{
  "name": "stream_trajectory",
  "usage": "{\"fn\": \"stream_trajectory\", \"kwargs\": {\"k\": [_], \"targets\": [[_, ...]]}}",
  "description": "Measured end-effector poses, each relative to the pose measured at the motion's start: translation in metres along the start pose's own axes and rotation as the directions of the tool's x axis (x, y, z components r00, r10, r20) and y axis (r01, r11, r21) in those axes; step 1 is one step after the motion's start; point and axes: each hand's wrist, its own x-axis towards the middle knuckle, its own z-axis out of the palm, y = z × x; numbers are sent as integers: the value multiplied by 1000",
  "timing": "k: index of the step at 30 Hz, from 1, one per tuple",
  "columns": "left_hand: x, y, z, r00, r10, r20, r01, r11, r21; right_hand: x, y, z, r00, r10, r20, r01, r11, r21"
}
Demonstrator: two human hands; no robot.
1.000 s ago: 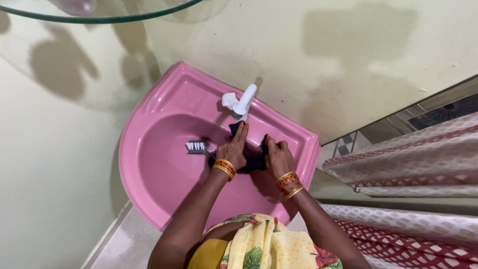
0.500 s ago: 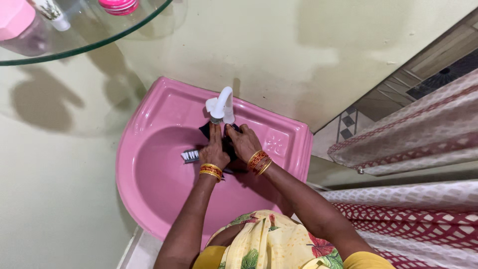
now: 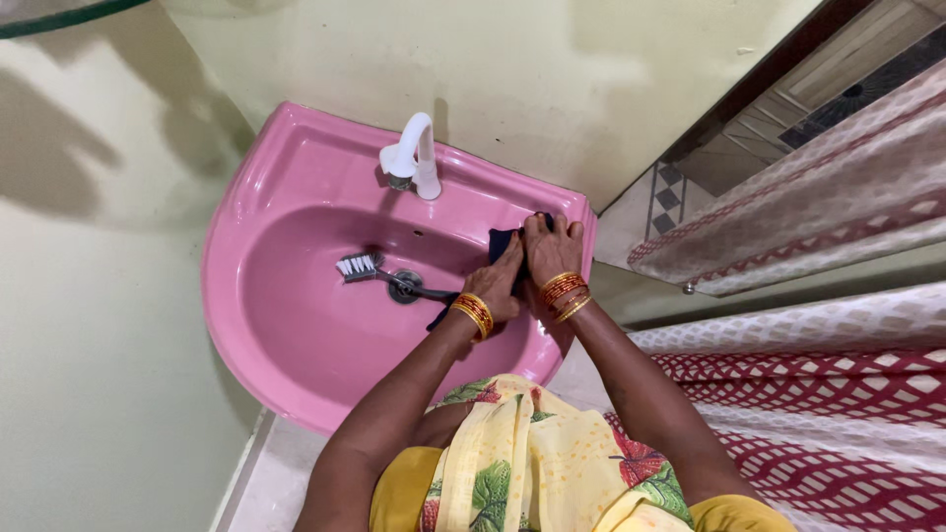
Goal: The person scrubs and wipes a pink bathroom sink using a dark cloth. They clean the basin, faucet, and surrounding surfaces repeatedly, moving the cloth around different areas of the sink throughout the clip.
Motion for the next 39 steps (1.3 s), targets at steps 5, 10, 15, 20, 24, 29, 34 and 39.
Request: {"fn": "stream_trajectory", "kwargs": {"k": [5,10,15,20,24,29,34,39], "targets": [[-20,3,23,999,49,-13,-50,995,-92,-25,-3,-27,996,-80,40,80,997,9],[-55,7,42,993,108,-43,-114,976,-188,-59,-14,-44,990,-132,41,131,991,40],[-93,14,53,997,59,56,-44,973,-228,-101,-28,-53,980,-195,-38,195,981,3],[-119,15,45,996,31,87,-12,977,-212,-136,-32,-78,983,-137,119,109,970,217],[-126,5,52,991,38,128,-1,960,-279,-145,-31,-84,977,-159,143,115,954,276],[-97,-29,88,993,117,14,-106,939,-327,-126,-33,-63,988,-152,-1,146,946,288],[-62,-34,87,993,14,-113,-36,981,-190,-80,-41,-39,993,-116,-2,113,962,248],[-53,-36,36,991,-54,-125,30,983,-183,-45,-47,-20,996,20,-91,17,924,381]]}}
